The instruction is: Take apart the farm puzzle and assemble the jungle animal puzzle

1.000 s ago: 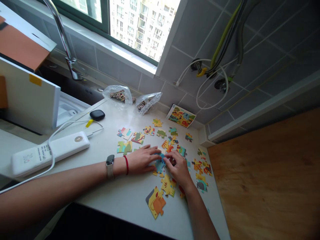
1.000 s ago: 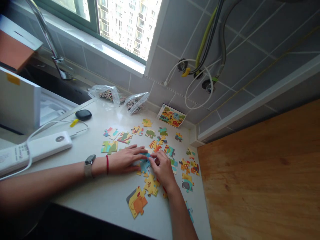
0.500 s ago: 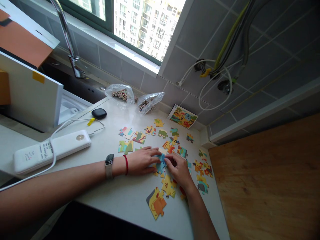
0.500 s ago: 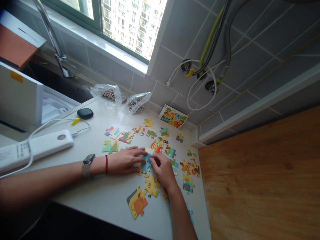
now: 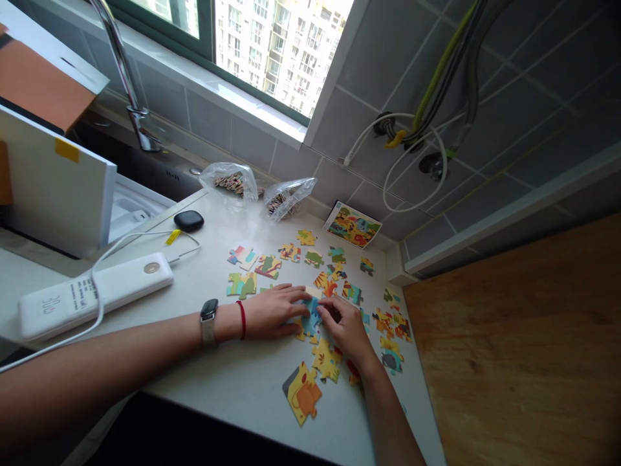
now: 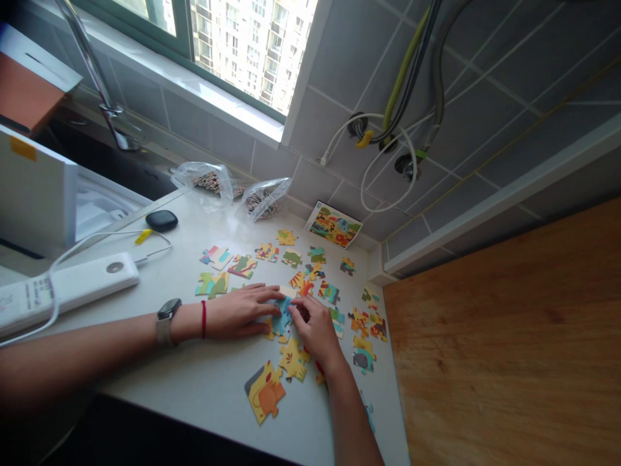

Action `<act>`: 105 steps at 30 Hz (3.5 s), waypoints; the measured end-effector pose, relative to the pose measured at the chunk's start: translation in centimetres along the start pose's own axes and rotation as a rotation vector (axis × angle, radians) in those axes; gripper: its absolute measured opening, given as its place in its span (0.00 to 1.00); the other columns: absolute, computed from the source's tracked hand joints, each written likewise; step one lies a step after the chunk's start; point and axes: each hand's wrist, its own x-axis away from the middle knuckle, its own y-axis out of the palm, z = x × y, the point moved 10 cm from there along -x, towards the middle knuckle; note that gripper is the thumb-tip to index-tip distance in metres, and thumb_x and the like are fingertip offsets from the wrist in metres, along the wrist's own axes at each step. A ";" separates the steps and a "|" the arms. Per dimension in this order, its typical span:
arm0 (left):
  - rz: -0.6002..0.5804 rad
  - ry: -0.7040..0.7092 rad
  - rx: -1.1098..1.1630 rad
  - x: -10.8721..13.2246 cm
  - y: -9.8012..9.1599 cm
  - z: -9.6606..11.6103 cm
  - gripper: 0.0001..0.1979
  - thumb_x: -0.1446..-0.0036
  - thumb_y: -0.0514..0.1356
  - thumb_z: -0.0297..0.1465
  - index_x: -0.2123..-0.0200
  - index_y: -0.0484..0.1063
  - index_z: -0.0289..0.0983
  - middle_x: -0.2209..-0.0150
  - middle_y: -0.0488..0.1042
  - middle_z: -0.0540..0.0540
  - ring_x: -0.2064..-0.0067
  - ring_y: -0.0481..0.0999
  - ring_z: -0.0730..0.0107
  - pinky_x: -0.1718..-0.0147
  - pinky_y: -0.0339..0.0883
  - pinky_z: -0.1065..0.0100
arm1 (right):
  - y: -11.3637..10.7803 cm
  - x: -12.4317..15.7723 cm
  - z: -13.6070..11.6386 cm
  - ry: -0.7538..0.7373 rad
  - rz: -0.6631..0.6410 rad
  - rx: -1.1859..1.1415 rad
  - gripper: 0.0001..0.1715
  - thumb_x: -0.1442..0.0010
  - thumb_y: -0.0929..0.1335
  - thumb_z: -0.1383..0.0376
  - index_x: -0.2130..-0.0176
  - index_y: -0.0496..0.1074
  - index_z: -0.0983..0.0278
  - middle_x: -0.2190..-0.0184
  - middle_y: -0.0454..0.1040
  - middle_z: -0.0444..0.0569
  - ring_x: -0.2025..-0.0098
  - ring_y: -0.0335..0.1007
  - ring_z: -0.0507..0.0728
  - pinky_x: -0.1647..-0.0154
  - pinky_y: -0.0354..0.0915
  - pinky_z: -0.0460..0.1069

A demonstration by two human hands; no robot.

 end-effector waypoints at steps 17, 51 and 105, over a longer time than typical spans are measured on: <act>-0.030 -0.004 0.004 0.1 0.3 -0.1 0.17 0.35 0.63 0.35 0.44 0.73 0.41 0.36 0.71 0.36 0.34 0.69 0.42 0.37 0.65 0.43 | -0.2 0.0 -0.5 -0.007 0.009 -0.003 0.13 0.32 0.69 0.56 0.60 0.81 0.60 0.67 0.78 0.48 0.67 0.73 0.56 0.65 0.67 0.49; 0.000 0.159 0.186 0.2 1.4 5.0 0.31 0.36 0.58 0.29 0.32 0.58 0.53 0.36 0.71 0.44 0.37 0.73 0.48 0.41 0.73 0.47 | 1.6 2.2 -9.4 -0.491 0.157 0.082 0.33 0.42 0.76 0.47 0.41 0.76 0.55 0.34 0.64 0.54 0.33 0.62 0.63 0.32 0.63 0.59; 0.092 -0.015 0.043 -0.4 -3.2 -0.8 0.10 0.30 0.56 0.32 0.51 0.75 0.40 0.51 0.79 0.42 0.45 0.75 0.53 0.46 0.71 0.51 | -10.5 21.8 8.9 0.683 0.307 0.120 0.25 0.53 0.72 0.50 0.58 0.73 0.60 0.68 0.76 0.47 0.66 0.75 0.61 0.60 0.73 0.55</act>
